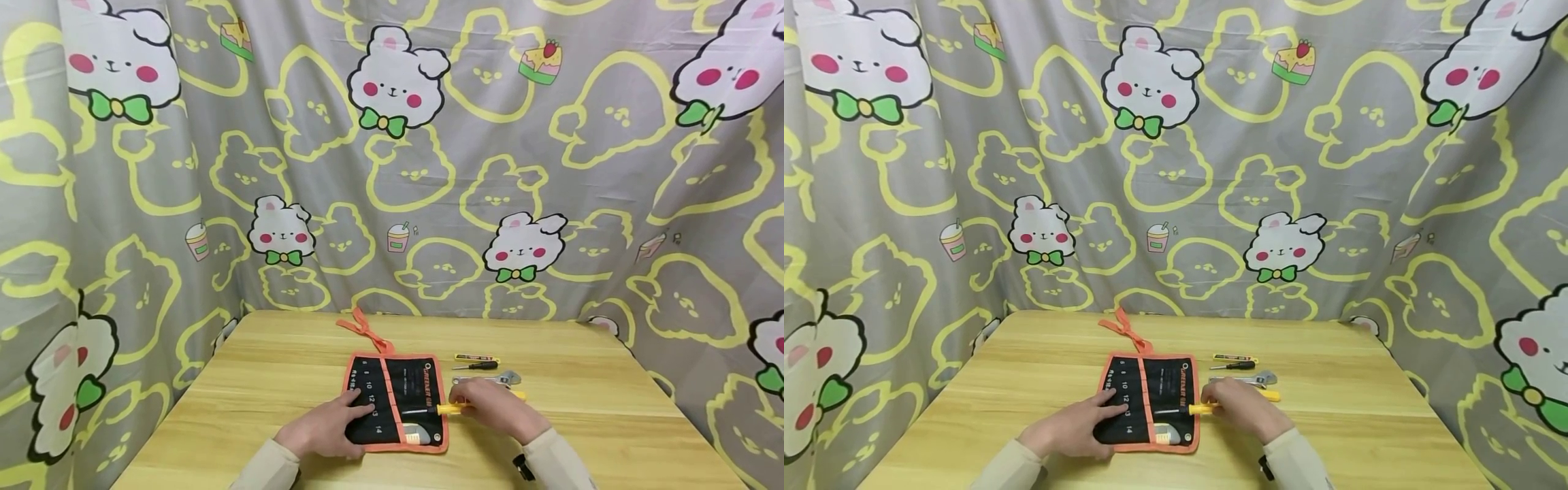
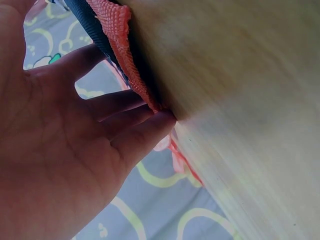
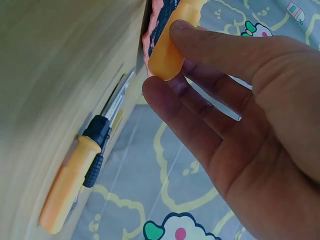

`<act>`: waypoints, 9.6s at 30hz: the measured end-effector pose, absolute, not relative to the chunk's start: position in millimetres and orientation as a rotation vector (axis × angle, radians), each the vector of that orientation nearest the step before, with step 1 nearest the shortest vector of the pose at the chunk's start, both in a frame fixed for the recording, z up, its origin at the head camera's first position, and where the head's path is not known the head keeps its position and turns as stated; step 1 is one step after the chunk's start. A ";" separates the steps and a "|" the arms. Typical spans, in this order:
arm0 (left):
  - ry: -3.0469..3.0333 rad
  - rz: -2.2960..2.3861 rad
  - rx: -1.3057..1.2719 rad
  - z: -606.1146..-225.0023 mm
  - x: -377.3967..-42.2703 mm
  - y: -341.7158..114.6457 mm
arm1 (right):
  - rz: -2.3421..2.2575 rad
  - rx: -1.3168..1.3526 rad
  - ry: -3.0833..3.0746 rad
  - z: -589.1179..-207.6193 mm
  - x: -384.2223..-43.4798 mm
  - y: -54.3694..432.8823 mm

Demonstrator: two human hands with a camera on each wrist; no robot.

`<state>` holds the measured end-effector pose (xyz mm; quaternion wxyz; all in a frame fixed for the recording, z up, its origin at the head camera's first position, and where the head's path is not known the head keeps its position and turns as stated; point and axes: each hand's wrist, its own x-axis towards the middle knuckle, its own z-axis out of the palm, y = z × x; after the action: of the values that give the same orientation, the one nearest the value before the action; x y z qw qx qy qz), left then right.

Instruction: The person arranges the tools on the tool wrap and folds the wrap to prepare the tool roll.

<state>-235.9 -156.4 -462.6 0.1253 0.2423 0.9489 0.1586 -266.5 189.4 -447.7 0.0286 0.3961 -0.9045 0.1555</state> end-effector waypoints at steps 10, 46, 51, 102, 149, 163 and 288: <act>2.757 0.468 0.709 -466.9 -237.5 -157.1 | 0.428 1.248 -2.726 -458.5 -269.8 181.5; 2.757 0.460 0.708 -467.3 -238.2 -156.5 | 0.503 1.165 -2.893 -459.4 -268.4 191.6; 2.760 0.457 0.709 -466.6 -237.8 -156.8 | 0.466 1.173 -2.854 -461.2 -267.1 185.7; 2.754 0.460 0.709 -466.9 -236.1 -158.6 | 0.345 1.149 -2.794 -476.5 -261.8 161.0; 2.743 0.467 0.668 -465.9 -238.8 -157.3 | 0.302 1.136 -2.855 -471.9 -263.7 144.8; 2.746 0.473 0.680 -467.3 -238.9 -157.9 | 0.432 1.193 -2.838 -473.9 -269.2 148.4; 2.755 0.449 0.660 -466.0 -239.5 -157.2 | 0.590 1.039 -2.875 -468.7 -272.0 212.0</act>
<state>-239.5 -157.2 -466.0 0.1364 0.2280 0.9515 0.1551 -272.0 212.0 -468.7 0.0139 0.3336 -0.9234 0.1894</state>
